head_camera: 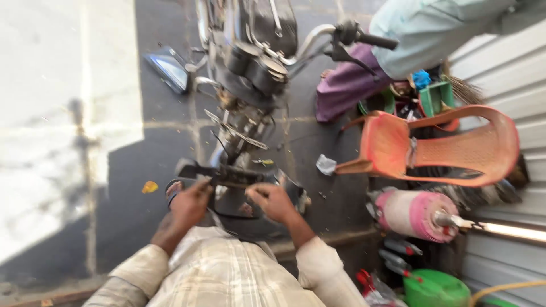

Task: The person works on the front section of a motorcycle, manipulating wiring and cables near the headlamp and handlebar area by hand. They briefly step away to pick up a part from the floor, then continue fitting and adjusting the wiring, and finally grip the handlebar and brake lever.

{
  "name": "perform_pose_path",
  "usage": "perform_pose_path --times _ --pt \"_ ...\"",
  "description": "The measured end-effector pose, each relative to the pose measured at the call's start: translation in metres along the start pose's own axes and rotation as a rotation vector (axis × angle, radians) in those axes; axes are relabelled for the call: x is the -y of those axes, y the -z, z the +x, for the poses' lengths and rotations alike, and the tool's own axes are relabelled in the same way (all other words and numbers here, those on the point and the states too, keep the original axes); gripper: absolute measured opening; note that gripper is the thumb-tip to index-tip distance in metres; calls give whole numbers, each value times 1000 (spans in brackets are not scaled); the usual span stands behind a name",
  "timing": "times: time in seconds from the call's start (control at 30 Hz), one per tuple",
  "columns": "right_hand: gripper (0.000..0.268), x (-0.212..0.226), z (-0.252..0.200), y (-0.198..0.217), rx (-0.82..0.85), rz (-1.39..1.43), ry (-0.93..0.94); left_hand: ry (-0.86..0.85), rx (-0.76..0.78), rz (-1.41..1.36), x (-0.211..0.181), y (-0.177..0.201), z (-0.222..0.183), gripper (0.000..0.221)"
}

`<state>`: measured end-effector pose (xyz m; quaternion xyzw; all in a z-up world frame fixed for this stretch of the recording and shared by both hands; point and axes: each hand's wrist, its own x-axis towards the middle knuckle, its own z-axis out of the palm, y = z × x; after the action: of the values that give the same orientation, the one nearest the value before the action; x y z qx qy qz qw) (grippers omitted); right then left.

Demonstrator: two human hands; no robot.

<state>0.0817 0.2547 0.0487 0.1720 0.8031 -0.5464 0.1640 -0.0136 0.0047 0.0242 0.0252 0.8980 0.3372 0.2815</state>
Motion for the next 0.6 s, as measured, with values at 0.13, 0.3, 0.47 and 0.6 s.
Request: perform_pose_path --times 0.13,0.3,0.47,0.6 --pt "50 -31 120 -54 -249 -117 -85 -260 -47 -316 22 -9 15 35" --pt "55 -185 264 -138 -300 13 -337 -190 248 -315 16 54 57 35" --pt "39 -107 244 -143 -408 585 -302 -351 285 -202 75 60 118 35" --pt "19 -25 198 -110 -422 766 -241 -469 227 -204 90 58 153 31"
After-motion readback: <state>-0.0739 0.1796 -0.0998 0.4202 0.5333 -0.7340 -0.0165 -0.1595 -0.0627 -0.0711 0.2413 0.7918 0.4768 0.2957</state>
